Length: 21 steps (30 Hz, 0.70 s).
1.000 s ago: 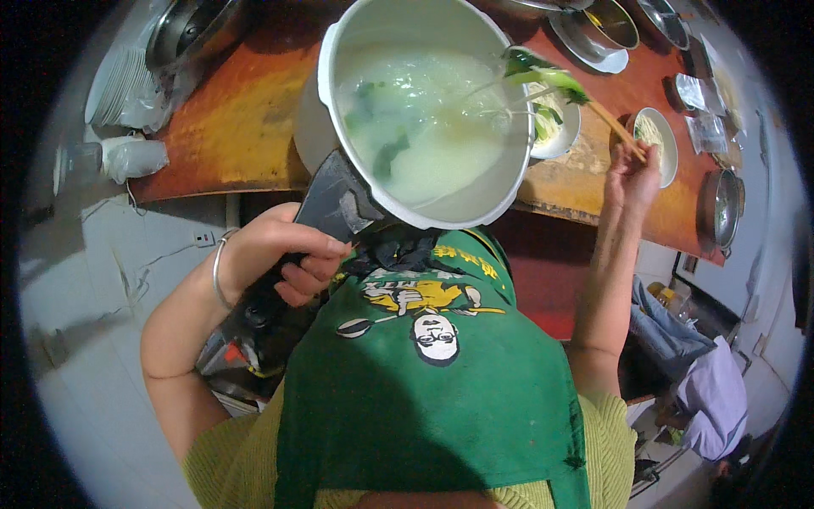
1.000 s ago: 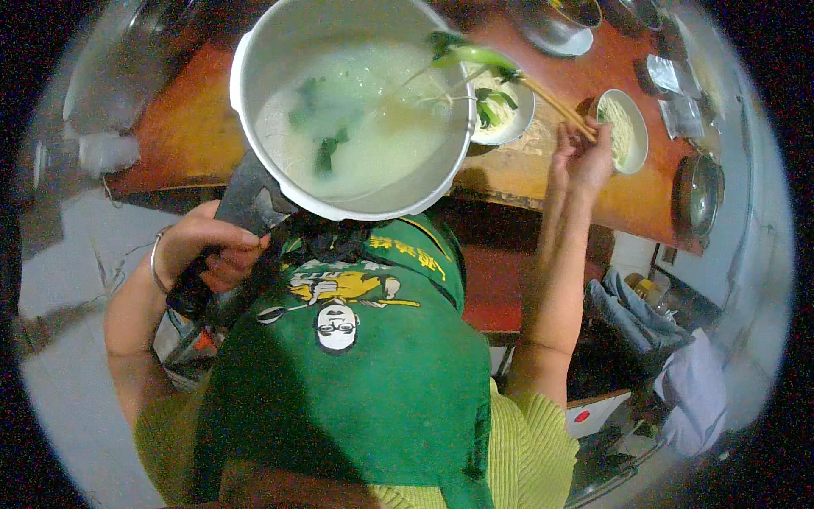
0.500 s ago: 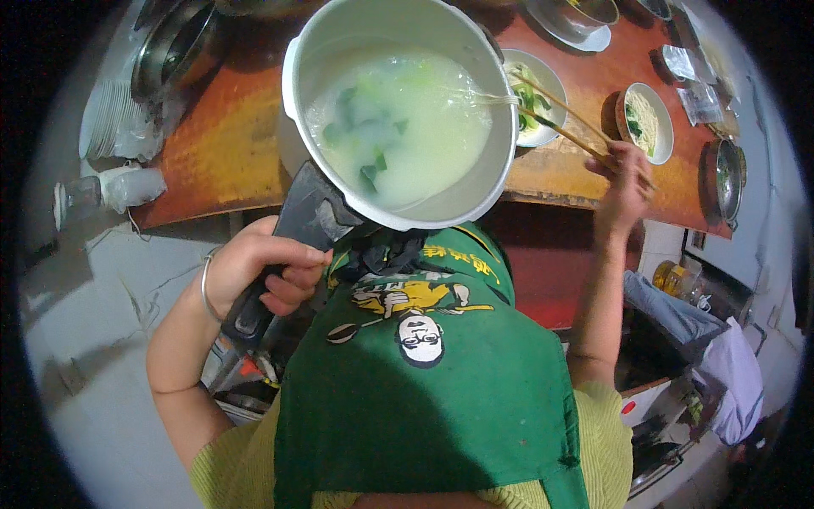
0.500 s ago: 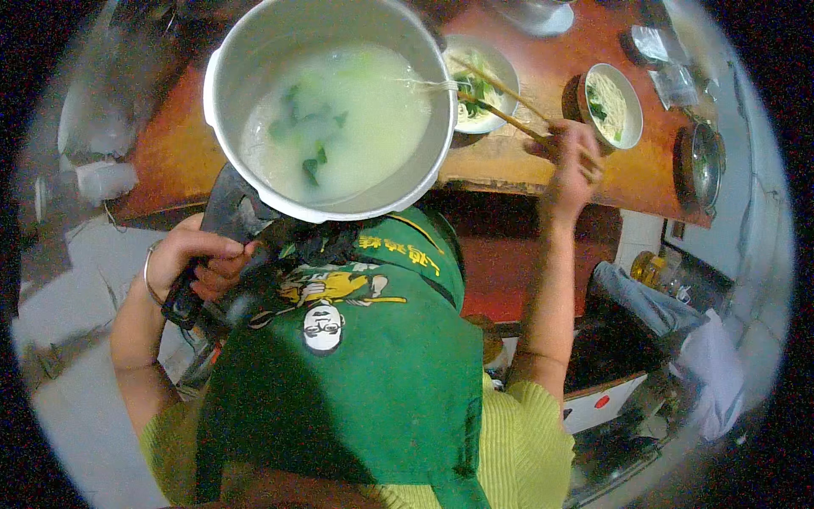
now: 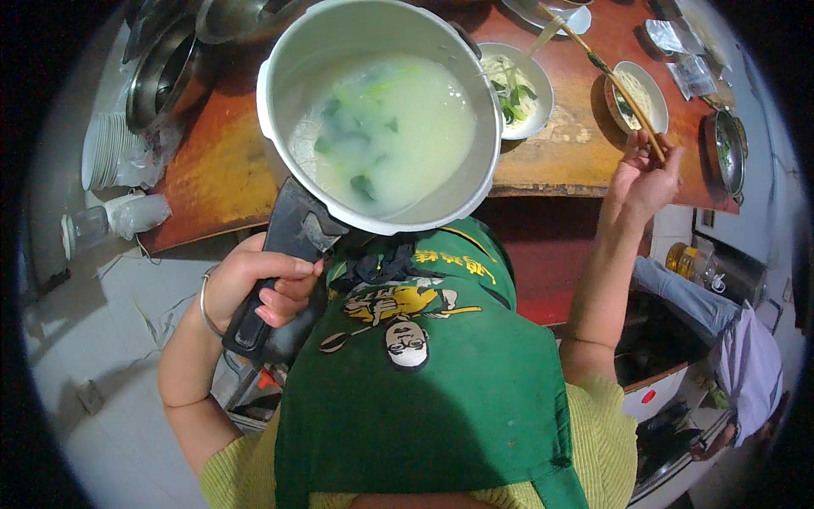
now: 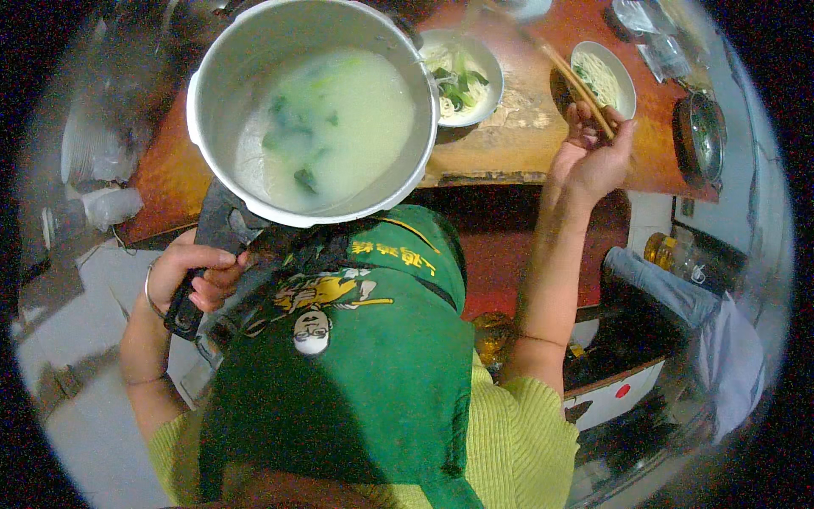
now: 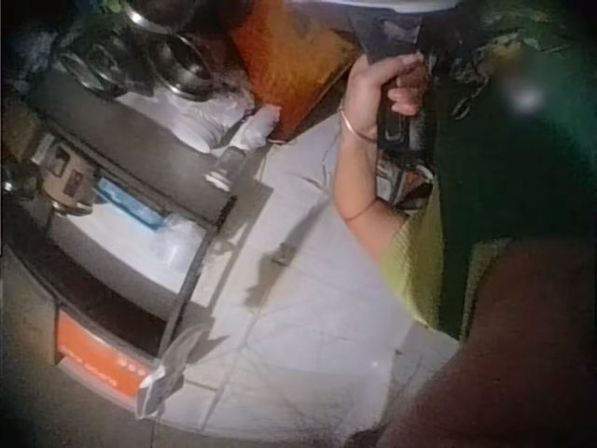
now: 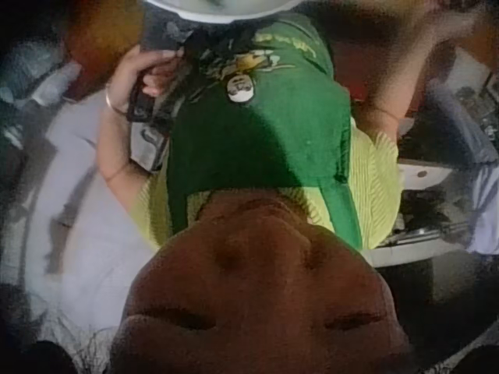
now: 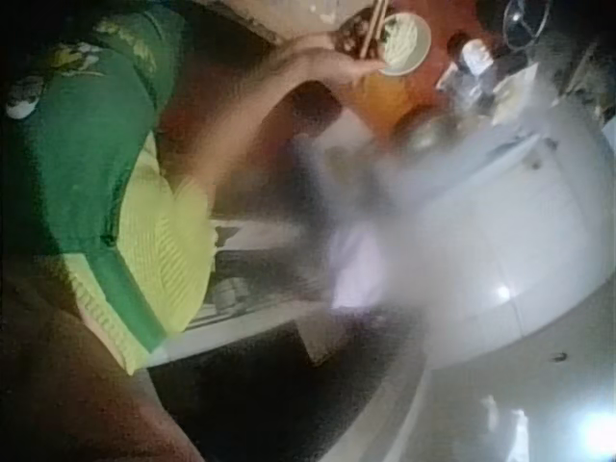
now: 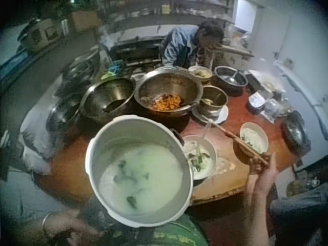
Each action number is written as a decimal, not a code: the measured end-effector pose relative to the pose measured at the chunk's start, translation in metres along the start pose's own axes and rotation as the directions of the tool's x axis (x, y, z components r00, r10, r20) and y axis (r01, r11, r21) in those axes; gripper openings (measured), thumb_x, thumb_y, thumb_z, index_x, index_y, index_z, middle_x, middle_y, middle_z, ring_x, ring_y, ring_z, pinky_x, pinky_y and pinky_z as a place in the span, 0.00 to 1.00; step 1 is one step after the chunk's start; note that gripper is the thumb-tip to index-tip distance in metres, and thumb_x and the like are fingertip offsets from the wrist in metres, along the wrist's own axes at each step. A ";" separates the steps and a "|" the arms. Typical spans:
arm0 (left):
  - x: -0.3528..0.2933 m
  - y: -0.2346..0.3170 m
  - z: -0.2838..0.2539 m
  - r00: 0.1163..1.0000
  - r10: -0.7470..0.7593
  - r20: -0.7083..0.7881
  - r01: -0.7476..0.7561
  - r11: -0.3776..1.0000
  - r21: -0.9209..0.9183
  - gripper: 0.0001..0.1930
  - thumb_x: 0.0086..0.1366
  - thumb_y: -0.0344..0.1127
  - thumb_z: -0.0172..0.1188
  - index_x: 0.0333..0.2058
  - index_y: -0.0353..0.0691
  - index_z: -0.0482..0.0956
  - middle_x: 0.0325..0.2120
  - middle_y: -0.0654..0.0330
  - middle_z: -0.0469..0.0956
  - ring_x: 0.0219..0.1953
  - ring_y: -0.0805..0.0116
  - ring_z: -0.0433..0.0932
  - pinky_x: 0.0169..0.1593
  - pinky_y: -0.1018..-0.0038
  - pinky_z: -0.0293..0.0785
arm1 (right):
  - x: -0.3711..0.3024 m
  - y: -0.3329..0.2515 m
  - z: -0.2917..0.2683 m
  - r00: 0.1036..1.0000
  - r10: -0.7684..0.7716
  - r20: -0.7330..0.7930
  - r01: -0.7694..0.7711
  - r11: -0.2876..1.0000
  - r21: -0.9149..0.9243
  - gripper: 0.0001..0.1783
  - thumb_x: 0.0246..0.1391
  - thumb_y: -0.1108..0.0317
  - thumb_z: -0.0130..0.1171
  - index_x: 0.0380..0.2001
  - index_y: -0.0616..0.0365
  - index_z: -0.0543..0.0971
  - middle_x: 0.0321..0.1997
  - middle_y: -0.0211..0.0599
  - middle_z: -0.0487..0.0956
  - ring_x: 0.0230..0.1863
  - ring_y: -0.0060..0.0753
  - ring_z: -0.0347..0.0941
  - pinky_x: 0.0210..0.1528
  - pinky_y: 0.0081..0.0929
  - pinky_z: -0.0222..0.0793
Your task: The person serves noodles and vegetables from a pressure cooker into bowls using chopsticks and a ladle. They transfer cooked noodles and broth into multiple bowls and arrange them on the counter.
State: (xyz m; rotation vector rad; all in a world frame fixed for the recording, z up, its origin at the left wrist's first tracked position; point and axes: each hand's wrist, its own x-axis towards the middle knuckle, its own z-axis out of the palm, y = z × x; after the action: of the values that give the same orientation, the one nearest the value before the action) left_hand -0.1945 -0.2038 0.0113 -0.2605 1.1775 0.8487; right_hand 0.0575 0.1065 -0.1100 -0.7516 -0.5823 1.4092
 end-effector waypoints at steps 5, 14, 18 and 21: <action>-0.004 0.001 0.001 0.999 0.053 -0.005 -0.052 0.995 0.082 0.05 0.55 0.28 0.51 0.24 0.37 0.65 0.12 0.68 0.56 0.11 0.84 0.54 0.11 0.86 0.47 | -0.024 -0.021 0.029 0.908 -0.138 0.396 0.352 0.764 -0.541 0.14 0.56 0.64 0.44 0.27 0.66 0.72 0.26 0.39 0.73 0.22 0.29 0.71 0.27 0.22 0.70; -0.003 0.008 -0.002 0.996 -0.055 0.064 0.051 0.997 0.057 0.10 0.54 0.30 0.52 0.18 0.41 0.62 0.12 0.69 0.57 0.12 0.84 0.54 0.12 0.85 0.46 | -0.117 0.080 0.098 0.174 0.447 0.877 0.441 0.761 -0.476 0.08 0.54 0.70 0.46 0.33 0.63 0.72 0.33 0.34 0.67 0.23 0.22 0.69 0.24 0.15 0.67; -0.002 0.000 -0.004 0.996 -0.043 0.078 0.041 0.999 0.022 0.11 0.54 0.30 0.52 0.16 0.42 0.61 0.12 0.69 0.57 0.11 0.84 0.54 0.13 0.85 0.46 | -0.096 0.118 0.107 0.208 0.481 0.851 0.484 0.706 -0.518 0.10 0.54 0.68 0.46 0.35 0.62 0.72 0.34 0.32 0.67 0.25 0.22 0.69 0.25 0.16 0.68; 0.000 -0.002 -0.005 0.996 -0.040 0.079 0.039 0.999 0.017 0.12 0.54 0.30 0.52 0.16 0.43 0.60 0.12 0.69 0.57 0.11 0.83 0.54 0.13 0.84 0.47 | -0.081 0.124 0.092 0.309 0.453 0.836 0.599 0.590 -0.541 0.09 0.54 0.67 0.48 0.32 0.62 0.73 0.29 0.34 0.70 0.22 0.23 0.70 0.25 0.18 0.68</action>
State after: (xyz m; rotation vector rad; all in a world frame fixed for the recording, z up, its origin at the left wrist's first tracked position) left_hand -0.1968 -0.2078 0.0089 -0.2345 1.1015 0.8081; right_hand -0.0996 0.0371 -0.1388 -0.4010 -2.4254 1.3070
